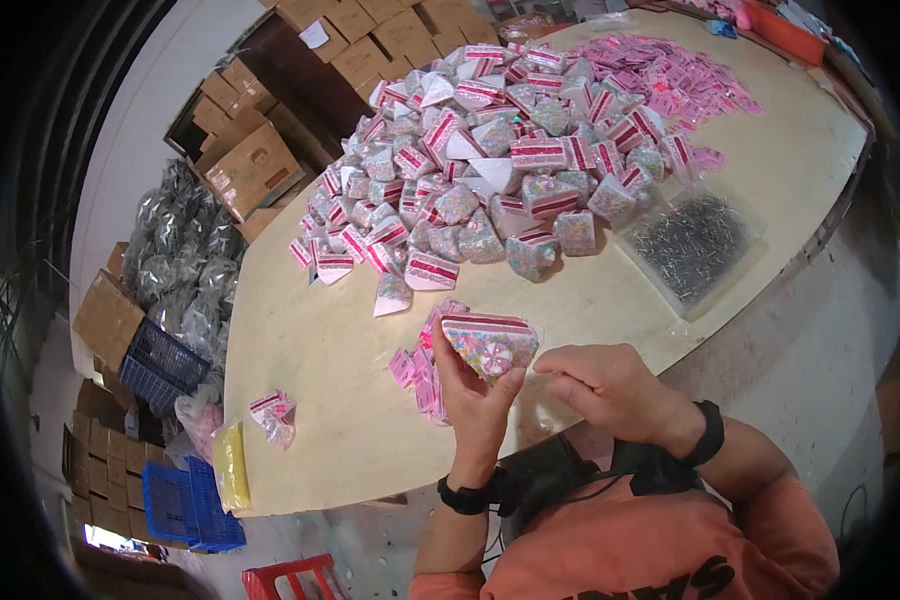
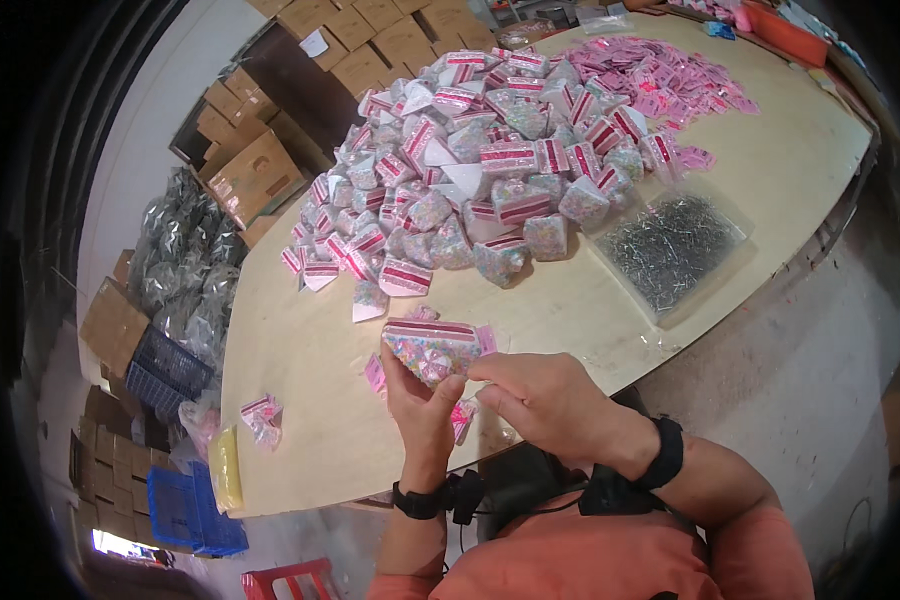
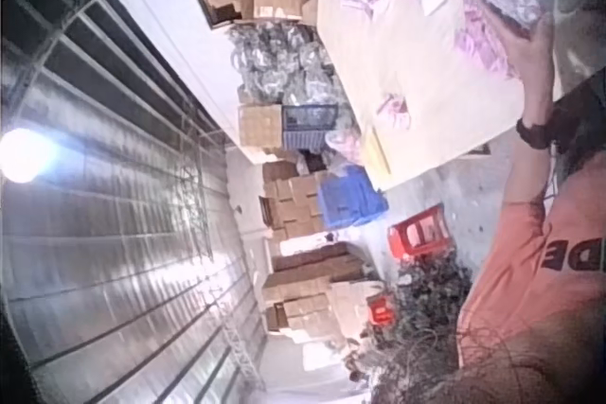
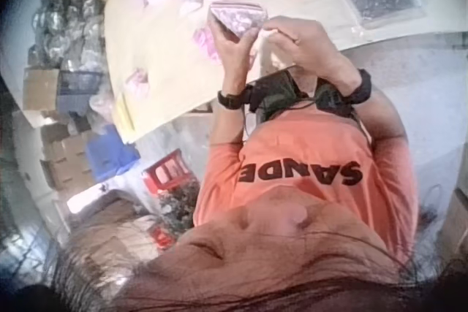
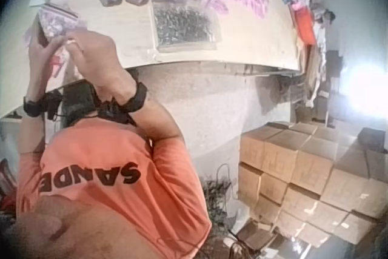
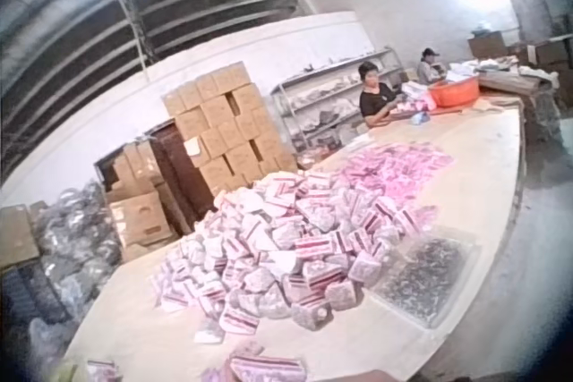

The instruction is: The person repeatedly picks up small, colorful, triangular packets from a large pile on a table. They insert a small metal pin into the top of each packet to secure it and then place the finished item into a separate pile. The process is repetitive and involves handling items one at a time.

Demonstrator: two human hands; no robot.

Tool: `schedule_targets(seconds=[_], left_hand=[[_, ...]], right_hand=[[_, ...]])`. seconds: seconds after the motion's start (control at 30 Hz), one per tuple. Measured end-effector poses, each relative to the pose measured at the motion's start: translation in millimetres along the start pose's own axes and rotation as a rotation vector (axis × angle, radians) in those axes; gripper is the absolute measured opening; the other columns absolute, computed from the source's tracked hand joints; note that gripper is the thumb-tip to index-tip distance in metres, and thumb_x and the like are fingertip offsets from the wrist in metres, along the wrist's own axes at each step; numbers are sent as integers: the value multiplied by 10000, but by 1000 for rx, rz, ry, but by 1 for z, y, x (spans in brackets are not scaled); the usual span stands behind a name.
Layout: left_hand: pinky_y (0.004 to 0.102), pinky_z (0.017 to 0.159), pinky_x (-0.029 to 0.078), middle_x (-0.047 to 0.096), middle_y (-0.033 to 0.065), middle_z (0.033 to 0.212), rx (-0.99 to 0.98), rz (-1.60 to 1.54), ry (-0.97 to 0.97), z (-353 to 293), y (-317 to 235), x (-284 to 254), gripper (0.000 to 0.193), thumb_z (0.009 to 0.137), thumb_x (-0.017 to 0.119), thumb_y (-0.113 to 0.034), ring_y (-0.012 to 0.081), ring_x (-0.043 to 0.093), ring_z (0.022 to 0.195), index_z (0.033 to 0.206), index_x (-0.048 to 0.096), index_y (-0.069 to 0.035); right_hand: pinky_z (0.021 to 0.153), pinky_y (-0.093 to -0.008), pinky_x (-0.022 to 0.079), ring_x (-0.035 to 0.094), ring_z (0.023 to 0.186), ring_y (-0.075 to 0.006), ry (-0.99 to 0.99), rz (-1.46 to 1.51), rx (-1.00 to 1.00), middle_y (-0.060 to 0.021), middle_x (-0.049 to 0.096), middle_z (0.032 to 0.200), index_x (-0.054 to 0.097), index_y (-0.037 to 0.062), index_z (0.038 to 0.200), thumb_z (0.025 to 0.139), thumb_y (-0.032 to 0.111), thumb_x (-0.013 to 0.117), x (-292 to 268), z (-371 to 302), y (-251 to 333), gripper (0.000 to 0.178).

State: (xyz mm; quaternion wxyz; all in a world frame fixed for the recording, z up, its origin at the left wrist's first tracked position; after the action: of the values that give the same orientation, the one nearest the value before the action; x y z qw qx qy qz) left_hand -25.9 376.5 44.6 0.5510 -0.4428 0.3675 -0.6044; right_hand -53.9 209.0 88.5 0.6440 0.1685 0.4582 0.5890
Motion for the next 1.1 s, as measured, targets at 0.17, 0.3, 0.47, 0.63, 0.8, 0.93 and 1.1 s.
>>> schedule_targets(seconds=[0.17,0.3,0.47,0.63,0.8,0.93,1.1], left_hand=[[347,943,433,288,101,1363,37,-64,-47,-12,-19,-6,1001,674,770,-67,220,341,1239,1413,95,-33],[357,956,421,302,104,1354,63,-58,-95,-18,-23,-13,1014,670,779,-79,221,365,1220,1412,90,-31],[365,995,364,310,116,1347,166,-7,-125,-22,-25,-17,1015,674,776,-66,224,378,1213,1410,79,-16],[365,1007,346,286,142,1364,257,97,-122,-24,-29,-18,1007,683,761,-44,238,370,1224,1408,64,3],[373,1010,351,252,158,1376,297,188,-132,-27,-29,-19,1005,684,742,-4,257,359,1234,1411,49,7],[380,1005,357,234,172,1381,322,271,-137,-28,-31,-19,1003,673,744,6,267,355,1234,1405,59,27],[421,990,332,287,224,1349,393,559,-181,-29,-34,-21,991,633,777,-49,338,372,1200,1376,133,72]], right_hand=[[618,-391,471,596,757,-325,21,-77,-94,-134,606,824,552,55,995,822,123,550,16,5,18,186],[584,-394,468,594,721,-318,52,-112,-125,-122,601,800,538,65,938,831,124,531,24,11,33,122],[540,-389,462,591,673,-294,59,-277,-207,-110,573,727,506,56,855,807,116,526,33,14,40,79],[531,-388,462,593,660,-282,36,-302,-242,-103,561,700,502,51,840,788,116,522,36,16,44,85],[544,-390,465,595,669,-289,81,-335,-197,-105,569,712,508,54,831,791,124,519,38,16,39,81],[554,-398,465,598,684,-292,88,-336,-197,-102,576,723,511,57,829,798,131,518,36,17,42,81],[571,-412,464,603,717,-302,145,-359,-148,-106,593,752,521,54,848,806,134,511,32,18,43,92]])
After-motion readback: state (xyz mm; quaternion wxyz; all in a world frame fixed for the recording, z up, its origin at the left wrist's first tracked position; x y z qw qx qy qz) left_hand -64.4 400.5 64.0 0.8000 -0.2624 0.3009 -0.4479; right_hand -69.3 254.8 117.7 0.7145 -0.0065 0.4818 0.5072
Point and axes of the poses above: each hand's wrist, its own z-axis towards the middle knuckle, its own x-axis out of the palm, y = z × x, the point moved 4 cm from there along z, towards the middle knuckle
